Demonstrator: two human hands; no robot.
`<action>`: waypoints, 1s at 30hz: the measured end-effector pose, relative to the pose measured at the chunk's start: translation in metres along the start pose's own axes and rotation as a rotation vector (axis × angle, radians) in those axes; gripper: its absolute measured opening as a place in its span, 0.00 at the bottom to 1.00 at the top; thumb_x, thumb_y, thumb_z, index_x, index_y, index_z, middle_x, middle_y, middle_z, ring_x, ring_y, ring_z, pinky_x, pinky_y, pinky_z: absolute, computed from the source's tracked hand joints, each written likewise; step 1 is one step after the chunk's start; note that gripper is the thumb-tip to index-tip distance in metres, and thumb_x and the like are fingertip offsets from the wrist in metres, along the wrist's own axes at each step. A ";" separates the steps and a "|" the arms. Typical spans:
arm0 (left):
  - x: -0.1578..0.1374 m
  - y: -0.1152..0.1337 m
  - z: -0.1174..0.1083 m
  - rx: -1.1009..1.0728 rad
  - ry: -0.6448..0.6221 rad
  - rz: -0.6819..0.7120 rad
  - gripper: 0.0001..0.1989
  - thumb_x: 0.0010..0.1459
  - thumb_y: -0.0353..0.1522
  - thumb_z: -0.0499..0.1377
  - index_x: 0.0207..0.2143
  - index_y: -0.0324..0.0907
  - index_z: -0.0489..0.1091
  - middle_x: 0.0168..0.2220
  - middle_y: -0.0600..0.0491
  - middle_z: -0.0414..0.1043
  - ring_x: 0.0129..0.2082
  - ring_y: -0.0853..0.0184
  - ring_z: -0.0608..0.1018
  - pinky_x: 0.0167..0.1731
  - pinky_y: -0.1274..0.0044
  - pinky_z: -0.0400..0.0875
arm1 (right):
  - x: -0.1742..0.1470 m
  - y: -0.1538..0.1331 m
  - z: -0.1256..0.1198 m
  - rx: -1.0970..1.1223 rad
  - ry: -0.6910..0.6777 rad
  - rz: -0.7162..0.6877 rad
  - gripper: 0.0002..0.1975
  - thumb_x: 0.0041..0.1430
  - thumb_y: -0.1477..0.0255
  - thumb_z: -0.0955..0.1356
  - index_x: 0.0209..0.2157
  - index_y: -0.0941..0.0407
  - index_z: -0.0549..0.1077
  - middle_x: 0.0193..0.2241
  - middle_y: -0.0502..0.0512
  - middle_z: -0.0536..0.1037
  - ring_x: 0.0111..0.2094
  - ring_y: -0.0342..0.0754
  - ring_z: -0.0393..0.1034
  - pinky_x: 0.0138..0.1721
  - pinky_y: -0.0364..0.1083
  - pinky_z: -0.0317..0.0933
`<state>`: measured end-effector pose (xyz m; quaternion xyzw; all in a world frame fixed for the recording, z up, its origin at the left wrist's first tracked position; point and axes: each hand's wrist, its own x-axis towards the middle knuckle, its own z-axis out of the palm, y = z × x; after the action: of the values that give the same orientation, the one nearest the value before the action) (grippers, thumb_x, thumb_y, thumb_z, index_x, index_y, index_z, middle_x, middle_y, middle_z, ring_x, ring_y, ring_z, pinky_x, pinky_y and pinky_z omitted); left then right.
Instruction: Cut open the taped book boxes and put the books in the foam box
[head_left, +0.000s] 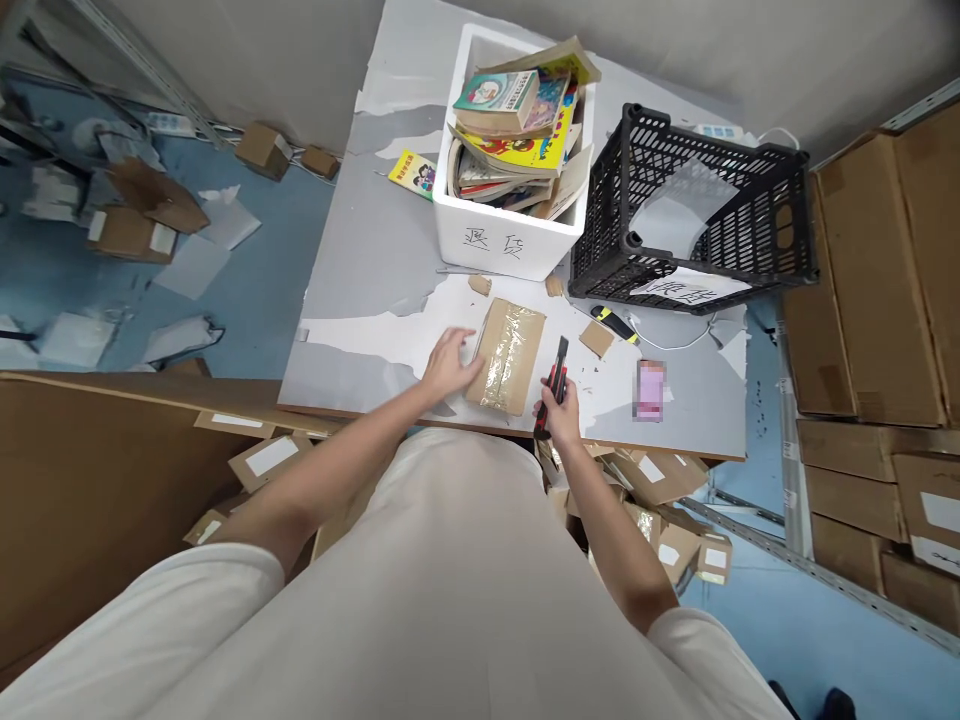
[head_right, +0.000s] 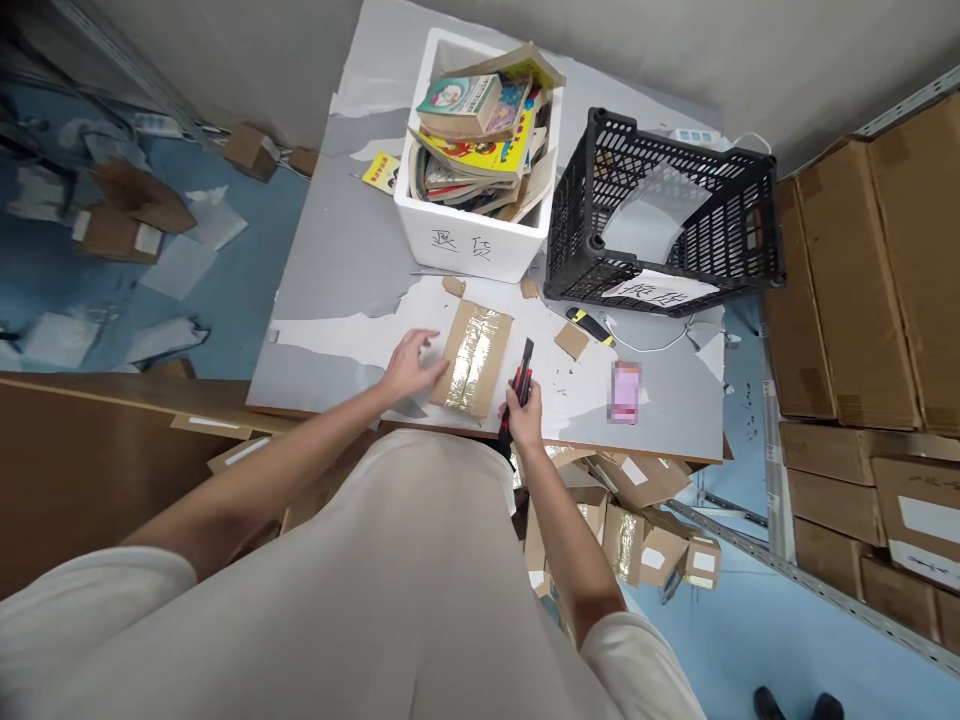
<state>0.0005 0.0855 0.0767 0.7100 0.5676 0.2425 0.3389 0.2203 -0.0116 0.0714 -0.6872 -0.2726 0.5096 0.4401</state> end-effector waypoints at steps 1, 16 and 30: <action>0.023 0.002 -0.002 0.025 -0.007 0.041 0.31 0.52 0.41 0.58 0.57 0.39 0.60 0.55 0.42 0.64 0.51 0.58 0.72 0.51 0.66 0.67 | -0.013 0.006 -0.001 0.036 -0.014 0.060 0.24 0.50 0.57 0.68 0.46 0.49 0.58 0.49 0.53 0.69 0.22 0.37 0.67 0.22 0.42 0.66; 0.026 -0.020 -0.016 0.149 0.072 -0.329 0.20 0.52 0.45 0.57 0.41 0.40 0.68 0.38 0.47 0.74 0.40 0.58 0.75 0.41 0.69 0.69 | 0.027 -0.007 0.002 0.126 0.096 -0.043 0.27 0.52 0.58 0.67 0.50 0.49 0.55 0.52 0.56 0.71 0.45 0.46 0.72 0.43 0.49 0.69; 0.015 -0.016 -0.019 0.406 -0.196 0.249 0.49 0.45 0.54 0.59 0.64 0.39 0.49 0.67 0.38 0.41 0.67 0.45 0.45 0.61 0.55 0.43 | -0.016 -0.013 -0.052 -0.403 -0.174 0.009 0.40 0.57 0.61 0.64 0.67 0.47 0.43 0.34 0.50 0.76 0.19 0.41 0.67 0.25 0.45 0.67</action>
<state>-0.0197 0.1058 0.0765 0.8481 0.4772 0.0934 0.2105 0.2646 -0.0355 0.0952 -0.7159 -0.4027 0.5042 0.2665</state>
